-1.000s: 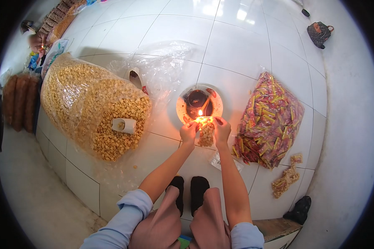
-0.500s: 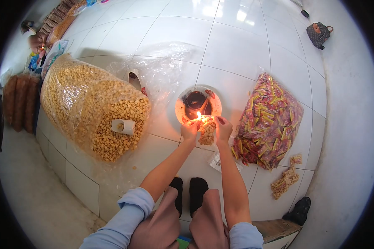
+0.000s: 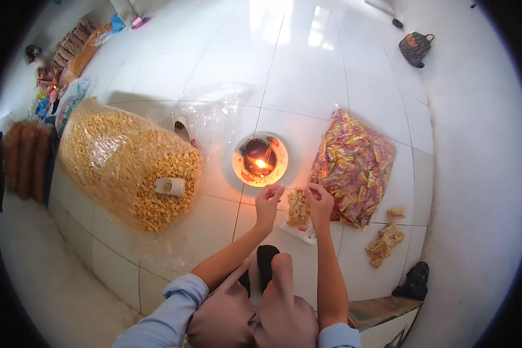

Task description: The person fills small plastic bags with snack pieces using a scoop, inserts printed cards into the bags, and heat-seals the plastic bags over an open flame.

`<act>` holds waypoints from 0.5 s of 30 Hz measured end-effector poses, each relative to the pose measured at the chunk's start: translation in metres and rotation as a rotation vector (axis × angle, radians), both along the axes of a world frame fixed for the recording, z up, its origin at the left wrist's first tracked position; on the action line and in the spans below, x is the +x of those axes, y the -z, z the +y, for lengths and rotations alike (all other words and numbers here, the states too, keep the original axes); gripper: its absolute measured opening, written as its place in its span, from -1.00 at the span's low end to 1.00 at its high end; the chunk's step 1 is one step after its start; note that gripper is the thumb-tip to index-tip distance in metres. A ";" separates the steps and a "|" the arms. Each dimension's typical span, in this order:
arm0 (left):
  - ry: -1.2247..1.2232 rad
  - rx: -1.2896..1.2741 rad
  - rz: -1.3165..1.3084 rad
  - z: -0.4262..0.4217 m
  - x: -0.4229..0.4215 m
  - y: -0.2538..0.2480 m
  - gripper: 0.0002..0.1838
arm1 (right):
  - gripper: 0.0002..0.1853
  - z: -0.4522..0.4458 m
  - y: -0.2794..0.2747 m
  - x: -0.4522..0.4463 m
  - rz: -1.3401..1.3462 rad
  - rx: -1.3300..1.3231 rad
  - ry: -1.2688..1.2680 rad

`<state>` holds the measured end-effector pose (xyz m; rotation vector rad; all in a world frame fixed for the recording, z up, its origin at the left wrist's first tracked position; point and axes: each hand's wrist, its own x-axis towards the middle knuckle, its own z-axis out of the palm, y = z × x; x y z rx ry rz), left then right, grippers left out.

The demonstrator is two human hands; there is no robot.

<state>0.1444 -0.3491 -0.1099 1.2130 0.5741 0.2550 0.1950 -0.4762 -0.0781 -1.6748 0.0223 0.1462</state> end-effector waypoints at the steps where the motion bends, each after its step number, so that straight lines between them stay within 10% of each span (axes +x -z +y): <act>1: -0.028 -0.020 0.035 0.002 -0.006 -0.007 -0.71 | -0.84 -0.006 -0.018 -0.004 -0.018 0.046 0.065; 15: 0.115 0.237 -0.475 -0.030 0.001 -0.156 -0.62 | -0.85 -0.068 -0.144 -0.039 -0.331 0.218 0.238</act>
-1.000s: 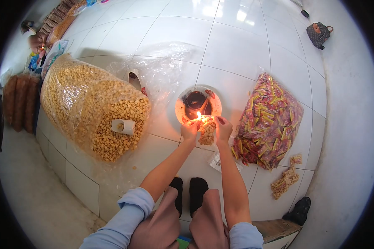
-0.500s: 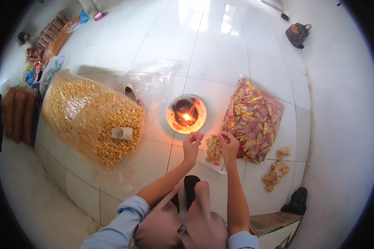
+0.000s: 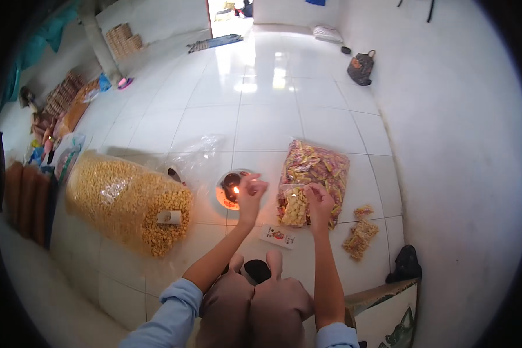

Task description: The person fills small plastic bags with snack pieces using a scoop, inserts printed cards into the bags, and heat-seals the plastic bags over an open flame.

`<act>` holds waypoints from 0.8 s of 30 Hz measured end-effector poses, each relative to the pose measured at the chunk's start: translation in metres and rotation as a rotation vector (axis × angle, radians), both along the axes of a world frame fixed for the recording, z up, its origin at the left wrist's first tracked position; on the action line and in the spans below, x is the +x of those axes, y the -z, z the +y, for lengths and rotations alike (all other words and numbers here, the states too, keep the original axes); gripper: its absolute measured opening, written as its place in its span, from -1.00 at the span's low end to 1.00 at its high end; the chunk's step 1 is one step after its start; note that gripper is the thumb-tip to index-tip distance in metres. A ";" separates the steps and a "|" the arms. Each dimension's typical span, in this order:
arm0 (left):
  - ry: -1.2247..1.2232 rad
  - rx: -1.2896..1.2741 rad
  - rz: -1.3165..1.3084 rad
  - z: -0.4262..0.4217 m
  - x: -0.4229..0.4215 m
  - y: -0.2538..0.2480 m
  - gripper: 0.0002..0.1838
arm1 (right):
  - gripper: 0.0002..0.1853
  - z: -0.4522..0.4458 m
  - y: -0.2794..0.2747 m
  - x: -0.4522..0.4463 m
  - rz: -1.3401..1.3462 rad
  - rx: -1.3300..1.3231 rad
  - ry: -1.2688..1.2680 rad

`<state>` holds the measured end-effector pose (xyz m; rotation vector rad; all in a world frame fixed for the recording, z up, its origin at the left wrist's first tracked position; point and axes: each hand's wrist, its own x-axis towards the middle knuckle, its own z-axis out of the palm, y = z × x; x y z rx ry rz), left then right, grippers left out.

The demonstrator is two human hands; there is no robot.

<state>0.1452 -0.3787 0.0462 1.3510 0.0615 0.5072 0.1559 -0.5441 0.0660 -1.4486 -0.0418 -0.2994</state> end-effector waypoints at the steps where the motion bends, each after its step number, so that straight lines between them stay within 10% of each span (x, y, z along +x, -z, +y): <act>1: -0.006 -0.046 -0.019 0.000 -0.001 -0.004 -0.61 | -0.85 -0.007 -0.008 -0.002 -0.013 0.003 0.021; 9: 0.434 -0.035 -0.005 -0.083 0.001 -0.062 -0.67 | -0.86 -0.054 -0.042 -0.021 0.000 0.063 0.065; 18: 0.635 -0.200 0.182 -0.162 0.023 0.007 -0.57 | -0.88 -0.153 0.020 -0.028 0.104 0.387 0.421; 24: 0.878 0.346 0.298 -0.211 0.020 0.072 -0.62 | -0.64 -0.169 0.104 -0.050 0.399 0.608 0.580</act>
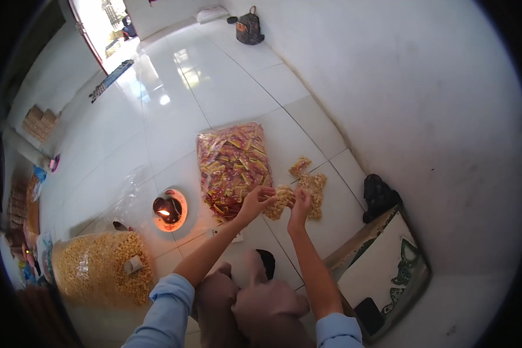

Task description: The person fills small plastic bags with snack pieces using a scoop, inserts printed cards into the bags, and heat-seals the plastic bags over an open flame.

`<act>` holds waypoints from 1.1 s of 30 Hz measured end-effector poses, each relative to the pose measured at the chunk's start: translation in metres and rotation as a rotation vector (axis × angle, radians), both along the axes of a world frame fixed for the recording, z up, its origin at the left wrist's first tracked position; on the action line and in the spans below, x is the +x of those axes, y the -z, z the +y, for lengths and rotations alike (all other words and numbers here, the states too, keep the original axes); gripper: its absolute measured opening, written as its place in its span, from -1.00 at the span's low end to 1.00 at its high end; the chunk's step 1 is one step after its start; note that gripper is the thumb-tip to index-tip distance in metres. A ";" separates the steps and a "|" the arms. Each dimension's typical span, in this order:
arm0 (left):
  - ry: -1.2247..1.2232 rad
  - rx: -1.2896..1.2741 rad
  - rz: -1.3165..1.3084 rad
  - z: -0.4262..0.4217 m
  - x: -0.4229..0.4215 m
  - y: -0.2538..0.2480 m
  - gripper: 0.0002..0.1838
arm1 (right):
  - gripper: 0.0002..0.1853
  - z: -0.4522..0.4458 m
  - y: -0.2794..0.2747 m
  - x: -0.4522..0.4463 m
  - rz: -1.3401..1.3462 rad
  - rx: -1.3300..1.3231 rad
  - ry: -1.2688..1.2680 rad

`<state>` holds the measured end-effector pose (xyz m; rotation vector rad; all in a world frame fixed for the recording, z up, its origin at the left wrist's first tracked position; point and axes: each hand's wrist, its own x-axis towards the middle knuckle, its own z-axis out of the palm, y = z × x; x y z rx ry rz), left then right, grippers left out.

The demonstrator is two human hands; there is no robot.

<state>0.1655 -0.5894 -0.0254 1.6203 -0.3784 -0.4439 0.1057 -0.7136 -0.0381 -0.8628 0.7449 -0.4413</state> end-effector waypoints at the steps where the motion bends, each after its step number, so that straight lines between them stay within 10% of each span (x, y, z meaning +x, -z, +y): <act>1: 0.009 0.001 0.017 -0.006 0.002 0.018 -0.62 | -0.64 0.002 0.013 -0.003 0.017 0.001 0.009; 16: -0.099 0.187 -0.300 -0.113 0.022 0.154 -0.70 | -0.52 -0.098 0.134 0.011 0.576 -0.466 -0.166; 23: 0.286 0.301 -0.087 0.042 0.007 0.111 -0.90 | -0.75 -0.029 0.159 -0.048 0.610 -1.086 -0.290; 33: -0.587 0.742 0.188 0.308 -0.161 0.111 -0.83 | -0.67 0.071 0.152 -0.083 0.561 -1.199 -1.076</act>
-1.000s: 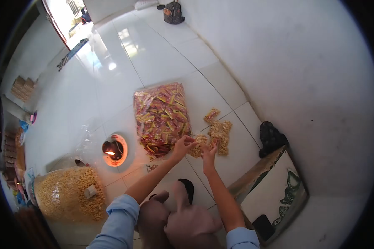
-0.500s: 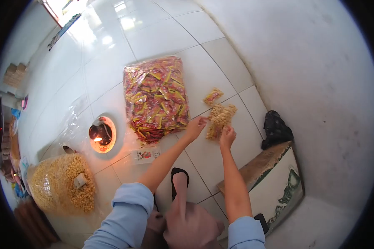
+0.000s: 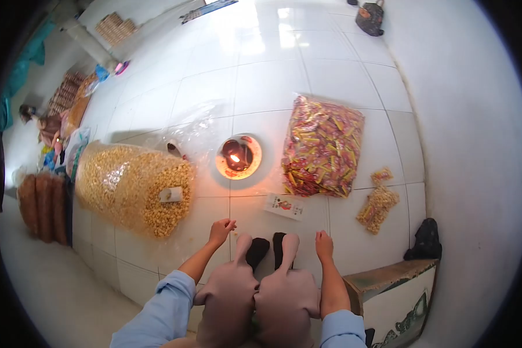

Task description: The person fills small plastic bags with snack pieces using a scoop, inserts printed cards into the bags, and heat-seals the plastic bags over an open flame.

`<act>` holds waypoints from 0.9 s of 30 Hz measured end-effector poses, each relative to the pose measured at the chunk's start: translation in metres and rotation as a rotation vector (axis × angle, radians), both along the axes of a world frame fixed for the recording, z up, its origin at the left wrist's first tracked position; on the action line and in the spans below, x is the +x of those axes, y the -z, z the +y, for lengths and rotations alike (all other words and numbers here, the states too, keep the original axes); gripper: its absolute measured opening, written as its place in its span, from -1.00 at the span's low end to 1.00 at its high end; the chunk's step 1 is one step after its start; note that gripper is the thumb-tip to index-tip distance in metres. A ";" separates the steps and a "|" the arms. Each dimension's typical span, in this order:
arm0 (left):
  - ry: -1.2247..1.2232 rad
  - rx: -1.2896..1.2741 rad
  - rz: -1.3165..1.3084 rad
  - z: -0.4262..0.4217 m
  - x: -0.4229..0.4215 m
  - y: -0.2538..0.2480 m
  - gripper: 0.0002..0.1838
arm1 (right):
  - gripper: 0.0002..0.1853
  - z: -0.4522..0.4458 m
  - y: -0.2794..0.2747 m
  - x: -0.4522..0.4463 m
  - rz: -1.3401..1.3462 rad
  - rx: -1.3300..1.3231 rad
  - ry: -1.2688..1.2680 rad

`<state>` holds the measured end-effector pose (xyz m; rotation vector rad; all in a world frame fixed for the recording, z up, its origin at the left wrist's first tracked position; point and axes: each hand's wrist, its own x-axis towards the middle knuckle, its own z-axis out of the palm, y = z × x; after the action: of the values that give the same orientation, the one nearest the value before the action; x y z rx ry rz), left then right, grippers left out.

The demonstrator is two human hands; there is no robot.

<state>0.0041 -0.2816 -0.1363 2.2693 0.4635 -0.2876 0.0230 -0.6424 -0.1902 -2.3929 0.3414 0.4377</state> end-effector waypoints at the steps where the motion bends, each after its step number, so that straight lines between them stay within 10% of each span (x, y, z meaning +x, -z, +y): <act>1: -0.050 0.006 -0.026 0.008 -0.006 0.005 -0.84 | -0.72 0.014 -0.001 0.011 -0.077 -0.020 -0.064; 6: -0.184 -0.133 -0.211 0.002 0.022 0.047 -0.84 | -0.87 0.094 -0.015 0.072 -0.362 0.112 -0.381; 14: -0.097 -0.432 -0.187 -0.013 0.094 0.082 -0.83 | -0.11 0.166 0.007 0.121 -0.501 -0.092 -0.756; 19: -0.138 -0.801 -0.130 -0.024 0.108 0.096 -0.91 | -0.19 0.164 0.013 0.128 -0.399 -0.011 -0.752; 27: 0.009 -0.354 -0.058 -0.043 0.111 0.089 -0.79 | -0.39 0.167 0.028 0.131 -0.347 0.208 -0.621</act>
<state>0.1150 -0.3242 -0.2250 1.9294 0.3419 -0.2828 0.1538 -0.4757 -0.2180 -2.2735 -0.5883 0.2971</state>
